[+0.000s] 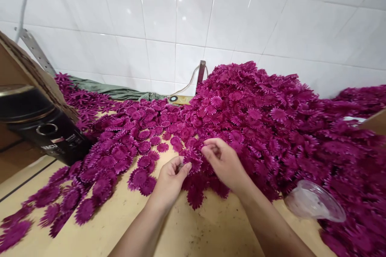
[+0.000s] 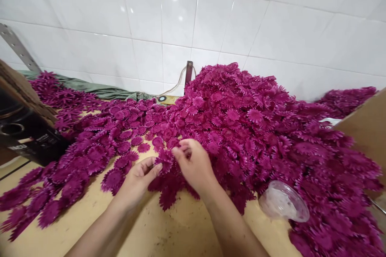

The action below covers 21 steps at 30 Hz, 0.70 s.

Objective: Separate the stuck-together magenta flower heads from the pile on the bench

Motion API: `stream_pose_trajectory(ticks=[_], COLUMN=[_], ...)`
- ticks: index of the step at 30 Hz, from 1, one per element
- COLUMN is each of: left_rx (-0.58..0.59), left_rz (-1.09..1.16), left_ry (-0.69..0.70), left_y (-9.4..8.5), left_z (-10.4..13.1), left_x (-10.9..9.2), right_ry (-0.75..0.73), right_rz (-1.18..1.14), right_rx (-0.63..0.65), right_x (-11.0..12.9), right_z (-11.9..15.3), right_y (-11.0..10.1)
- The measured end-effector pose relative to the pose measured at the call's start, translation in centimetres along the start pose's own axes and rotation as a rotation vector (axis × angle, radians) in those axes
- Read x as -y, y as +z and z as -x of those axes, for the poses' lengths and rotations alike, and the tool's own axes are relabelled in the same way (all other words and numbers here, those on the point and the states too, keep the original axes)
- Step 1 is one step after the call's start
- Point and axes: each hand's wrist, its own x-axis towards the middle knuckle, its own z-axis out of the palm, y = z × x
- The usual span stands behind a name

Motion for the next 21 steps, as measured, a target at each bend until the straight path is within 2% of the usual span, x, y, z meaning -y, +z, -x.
stream_pose_trajectory(ticks=[3,5,10,13,14,16,19,21], left_rx=[0.028,0.018,-0.001,0.011,0.012,0.011,-0.006,-0.020], left_rz=[-0.053,-0.102,-0.168,-0.150,-0.141,-0.117,-0.085,-0.090], left_ry=[0.000,0.019,0.068,0.063,0.058,0.048,0.036,0.037], left_y=[0.0,0.0,-0.1,-0.1,-0.1,-0.1,-0.3,-0.3], left_z=[0.0,0.0,0.1,0.1,0.0,0.0,-0.2,-0.2], left_x=[0.2,0.2,-0.2,-0.3,-0.3,-0.2,0.1,0.2], right_ry=[-0.119,-0.123,0.090,-0.038,-0.099,-0.153,-0.061,0.028], right_rz=[0.006,0.016,0.087,0.207,0.218,0.166,0.013,-0.106], right_rx=[0.174,0.172,-0.129,-0.214,-0.194,-0.040,0.217,0.293], right_x=[1.3,1.3,-1.2,-1.6,-1.2,-0.1,1.7,2.2], right_z=[0.9,0.6,-2.0,-2.2,-1.8,-0.7,0.7,1.0], right_y=[1.4,1.8,0.0,-0.9,-0.9,-0.5,0.8,1.4])
